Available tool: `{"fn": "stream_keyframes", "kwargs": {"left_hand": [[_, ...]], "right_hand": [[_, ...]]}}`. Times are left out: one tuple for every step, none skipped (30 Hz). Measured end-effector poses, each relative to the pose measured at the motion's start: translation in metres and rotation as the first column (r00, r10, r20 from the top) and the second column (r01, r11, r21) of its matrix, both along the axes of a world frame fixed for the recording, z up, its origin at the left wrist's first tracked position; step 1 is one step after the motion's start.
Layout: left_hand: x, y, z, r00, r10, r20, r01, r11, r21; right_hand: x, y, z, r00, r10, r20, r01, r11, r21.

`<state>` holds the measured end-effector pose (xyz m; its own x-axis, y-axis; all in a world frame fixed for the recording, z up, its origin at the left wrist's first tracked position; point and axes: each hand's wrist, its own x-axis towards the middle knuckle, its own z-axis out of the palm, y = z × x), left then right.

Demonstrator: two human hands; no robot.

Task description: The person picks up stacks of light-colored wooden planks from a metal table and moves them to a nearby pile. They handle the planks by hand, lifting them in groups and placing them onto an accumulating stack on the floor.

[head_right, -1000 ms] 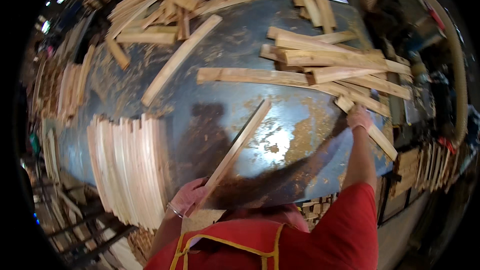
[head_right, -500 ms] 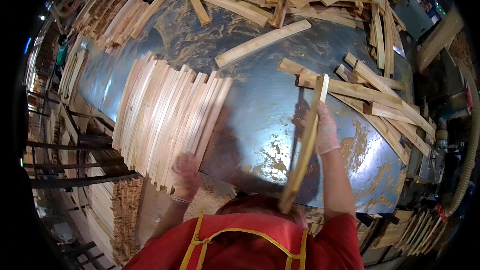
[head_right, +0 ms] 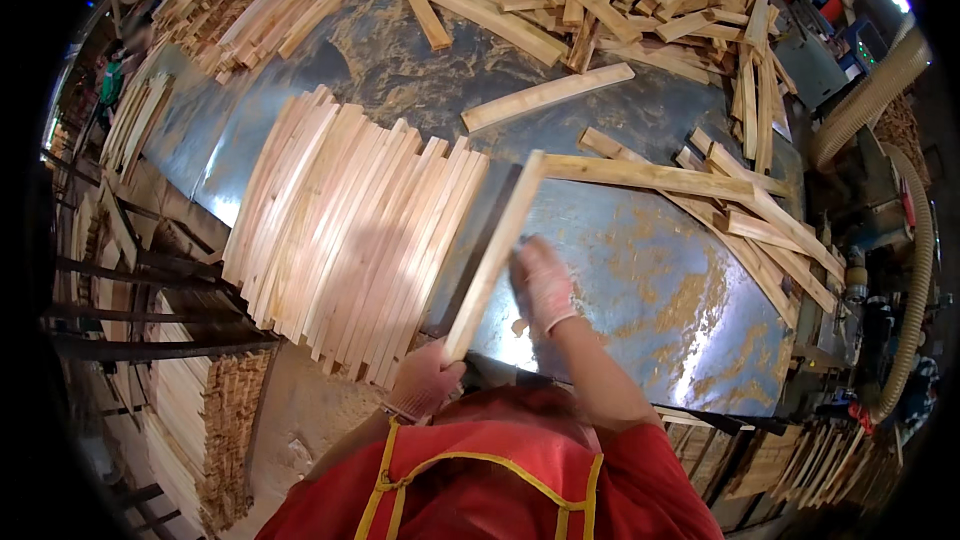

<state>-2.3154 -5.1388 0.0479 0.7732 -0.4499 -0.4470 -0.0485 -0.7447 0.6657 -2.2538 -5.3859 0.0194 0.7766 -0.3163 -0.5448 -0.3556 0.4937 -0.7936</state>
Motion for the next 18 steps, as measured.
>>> {"fn": "stream_keyframes", "kwargs": {"left_hand": [[-0.004, 0.002, -0.004, 0.996, -0.005, 0.090, -0.003, 0.997, 0.081], [-0.008, 0.003, -0.008, 0.984, -0.019, 0.176, -0.010, 0.986, 0.165], [-0.009, 0.001, -0.010, 0.966, -0.038, 0.257, -0.028, 0.968, 0.249], [-0.007, -0.003, -0.010, 0.930, -0.072, 0.361, -0.016, 0.972, 0.235], [-0.005, -0.008, -0.009, 0.881, -0.105, 0.461, 0.000, 0.975, 0.223], [-0.001, -0.013, -0.008, 0.820, -0.136, 0.556, 0.016, 0.977, 0.215], [0.001, -0.021, -0.008, 0.810, -0.135, 0.571, 0.016, 0.978, 0.208], [0.005, -0.030, -0.004, 0.808, -0.129, 0.575, 0.014, 0.980, 0.200], [0.007, -0.039, 0.001, 0.811, -0.122, 0.572, 0.011, 0.981, 0.193], [0.009, -0.048, 0.004, 0.813, -0.104, 0.573, -0.001, 0.984, 0.180], [0.012, -0.056, 0.002, 0.818, -0.101, 0.566, -0.004, 0.983, 0.182], [0.014, -0.065, -0.001, 0.822, -0.114, 0.559, 0.014, 0.984, 0.180], [0.013, -0.072, -0.003, 0.825, -0.122, 0.551, 0.024, 0.983, 0.182], [0.012, -0.078, -0.008, 0.816, -0.136, 0.562, 0.032, 0.981, 0.191], [0.012, -0.083, -0.016, 0.804, -0.162, 0.573, 0.056, 0.979, 0.198], [0.012, -0.090, -0.020, 0.794, -0.178, 0.581, 0.066, 0.976, 0.207], [0.012, -0.097, -0.021, 0.810, -0.184, 0.556, 0.082, 0.976, 0.203], [0.012, -0.105, -0.021, 0.828, -0.192, 0.527, 0.103, 0.976, 0.194]], "right_hand": [[-0.005, 0.010, -0.019, 0.990, 0.141, 0.028, -0.142, 0.990, 0.016], [-0.006, 0.018, -0.046, 0.959, 0.277, 0.054, -0.279, 0.960, 0.033], [0.003, 0.032, -0.061, 0.909, 0.417, -0.007, -0.417, 0.906, -0.072], [0.012, 0.044, -0.066, 0.835, 0.544, -0.081, -0.549, 0.819, -0.164], [0.016, 0.044, -0.070, 0.780, 0.622, -0.075, -0.625, 0.766, -0.148], [0.024, 0.044, -0.066, 0.716, 0.695, -0.061, -0.696, 0.706, -0.132], [0.036, 0.037, -0.062, 0.646, 0.762, -0.044, -0.760, 0.638, -0.125], [0.052, 0.020, -0.058, 0.594, 0.804, -0.013, -0.732, 0.534, -0.423], [0.071, -0.009, -0.035, 0.558, 0.821, -0.120, -0.682, 0.371, -0.630], [0.091, -0.034, -0.005, 0.545, 0.802, -0.244, -0.598, 0.168, -0.784], [0.108, -0.068, 0.033, 0.563, 0.691, -0.454, -0.569, -0.074, -0.819], [0.113, -0.109, 0.045, 0.647, 0.568, -0.508, -0.435, -0.272, -0.858], [0.111, -0.145, 0.049, 0.729, 0.444, -0.521, -0.301, -0.475, -0.827], [0.103, -0.174, 0.045, 0.672, 0.437, -0.599, -0.435, -0.422, -0.796], [0.091, -0.203, 0.037, 0.610, 0.425, -0.669, -0.566, -0.356, -0.743], [0.085, -0.221, 0.024, 0.533, 0.432, -0.727, -0.681, -0.291, -0.672], [0.076, -0.226, 0.006, 0.525, 0.494, -0.694, -0.721, -0.175, -0.670], [0.059, -0.228, -0.017, 0.521, 0.546, -0.656, -0.758, -0.058, -0.650]]}}
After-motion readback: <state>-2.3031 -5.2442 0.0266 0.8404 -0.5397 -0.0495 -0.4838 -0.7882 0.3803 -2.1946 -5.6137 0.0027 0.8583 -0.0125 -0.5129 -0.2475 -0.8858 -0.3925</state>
